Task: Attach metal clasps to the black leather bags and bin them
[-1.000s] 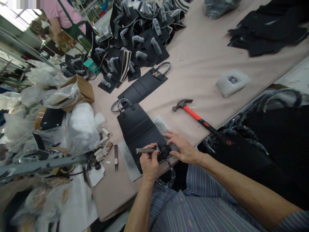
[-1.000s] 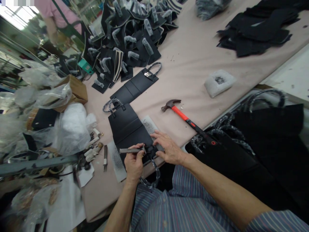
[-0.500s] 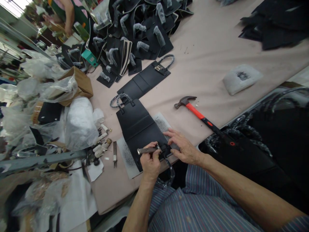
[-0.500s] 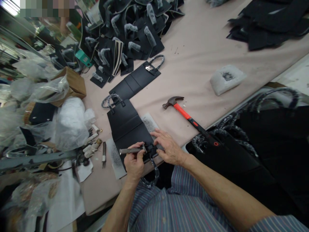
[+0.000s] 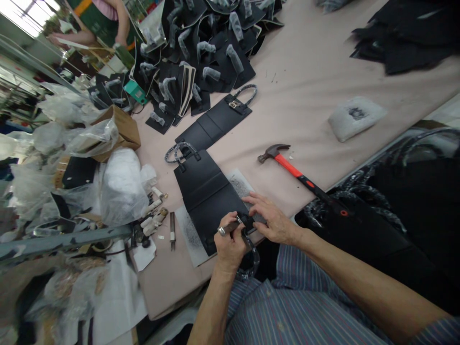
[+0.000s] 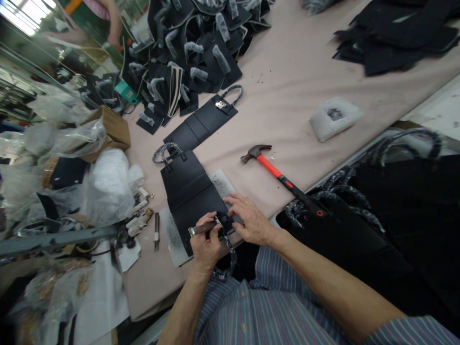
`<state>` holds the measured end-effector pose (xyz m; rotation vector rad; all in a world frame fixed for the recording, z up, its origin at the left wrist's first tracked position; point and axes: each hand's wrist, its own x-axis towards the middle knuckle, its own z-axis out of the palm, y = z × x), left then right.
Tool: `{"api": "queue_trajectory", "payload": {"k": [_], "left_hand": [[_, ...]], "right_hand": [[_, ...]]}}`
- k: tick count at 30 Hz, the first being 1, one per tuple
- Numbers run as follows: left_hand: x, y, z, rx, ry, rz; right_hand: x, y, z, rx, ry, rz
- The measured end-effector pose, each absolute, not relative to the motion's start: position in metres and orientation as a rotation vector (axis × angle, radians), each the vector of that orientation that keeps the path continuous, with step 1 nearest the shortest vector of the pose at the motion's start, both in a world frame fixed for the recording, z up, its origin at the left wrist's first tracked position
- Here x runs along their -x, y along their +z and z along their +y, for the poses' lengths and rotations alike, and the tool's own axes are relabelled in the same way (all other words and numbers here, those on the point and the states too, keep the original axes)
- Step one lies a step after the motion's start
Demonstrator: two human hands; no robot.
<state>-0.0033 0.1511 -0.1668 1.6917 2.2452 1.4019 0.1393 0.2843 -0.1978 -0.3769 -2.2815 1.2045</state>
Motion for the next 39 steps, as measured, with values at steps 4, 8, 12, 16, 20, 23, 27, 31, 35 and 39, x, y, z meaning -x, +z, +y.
{"api": "queue_trajectory", "payload": {"k": [4,8,12,16,20,23,27,31,35,39], "left_hand": [[0.003,-0.164,0.151,-1.665,1.377,2.241],[0.004,-0.164,0.15,-1.633,1.373,2.256],[0.003,-0.165,0.149,-1.628,1.385,2.26],[0.002,-0.166,0.147,-1.589,1.436,2.235],[0.002,-0.167,0.145,-1.554,1.488,2.221],[0.002,-0.167,0.146,-1.566,1.469,2.223],[0.0,-0.166,0.148,-1.558,1.498,2.179],[-0.001,-0.165,0.149,-1.501,1.529,2.123],[-0.002,-0.163,0.149,-1.434,1.471,2.062],[-0.002,-0.164,0.146,-1.375,1.488,2.051]], "right_hand": [[-0.14,-0.197,0.284,0.375,1.201,-2.274],[-0.141,-0.198,0.284,0.369,1.208,-2.272],[-0.141,-0.199,0.283,0.356,1.221,-2.27],[-0.147,-0.19,0.291,0.352,1.18,-2.272],[-0.171,-0.169,0.321,0.755,0.768,-2.199],[-0.193,-0.16,0.348,1.178,0.49,-2.298],[-0.206,-0.163,0.372,1.472,0.549,-2.525],[-0.195,-0.161,0.383,1.693,1.449,-2.011],[-0.181,-0.144,0.381,1.624,1.952,-1.716],[-0.175,-0.134,0.362,1.58,2.075,-1.618]]}}
